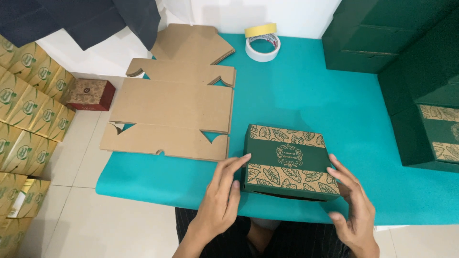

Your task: The person folds flat cardboard pieces into small rectangular boxes on a teal table. They fold the side flaps, tuck the tabs, and close the lids, then stack the finished boxes with others nearby.

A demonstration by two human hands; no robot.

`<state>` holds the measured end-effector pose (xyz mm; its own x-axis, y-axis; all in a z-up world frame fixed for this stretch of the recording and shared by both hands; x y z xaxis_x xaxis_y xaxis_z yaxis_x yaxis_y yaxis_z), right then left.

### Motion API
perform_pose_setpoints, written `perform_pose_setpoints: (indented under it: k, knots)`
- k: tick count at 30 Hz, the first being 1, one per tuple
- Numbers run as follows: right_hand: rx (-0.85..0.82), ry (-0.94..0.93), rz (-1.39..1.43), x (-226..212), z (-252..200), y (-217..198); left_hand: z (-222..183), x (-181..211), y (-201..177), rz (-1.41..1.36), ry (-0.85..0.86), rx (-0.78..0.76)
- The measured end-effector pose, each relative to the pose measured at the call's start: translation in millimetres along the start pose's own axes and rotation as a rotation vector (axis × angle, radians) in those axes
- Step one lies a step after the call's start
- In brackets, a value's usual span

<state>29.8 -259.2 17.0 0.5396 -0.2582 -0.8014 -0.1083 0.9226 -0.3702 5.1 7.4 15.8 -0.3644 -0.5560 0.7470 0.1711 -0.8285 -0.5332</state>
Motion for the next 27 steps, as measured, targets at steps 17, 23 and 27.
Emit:
perform_pose_setpoints:
  k: [17, 23, 27]
  knots:
    - [0.076, -0.168, -0.085, 6, -2, 7, -7, -15, 12, 0.156, 0.123, 0.029]
    - [0.066, -0.157, -0.070, 6, -5, 11, -10, -19, 14, 0.183, 0.135, 0.033]
    - [0.067, -0.147, -0.083, 7, -6, 13, -11, -21, 14, 0.175, 0.146, 0.019]
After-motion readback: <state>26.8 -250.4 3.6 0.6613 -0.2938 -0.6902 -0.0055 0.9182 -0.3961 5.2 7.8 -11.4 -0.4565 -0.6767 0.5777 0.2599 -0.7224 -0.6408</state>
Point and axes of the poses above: each hand's wrist, its own z-axis towards the middle knuckle, its own y-axis out of the palm, x = y × z, the point moved 2 cm from there along z, towards the middle knuckle, and after that the axes turned 15 degrees about z, right-handed, at the moved point
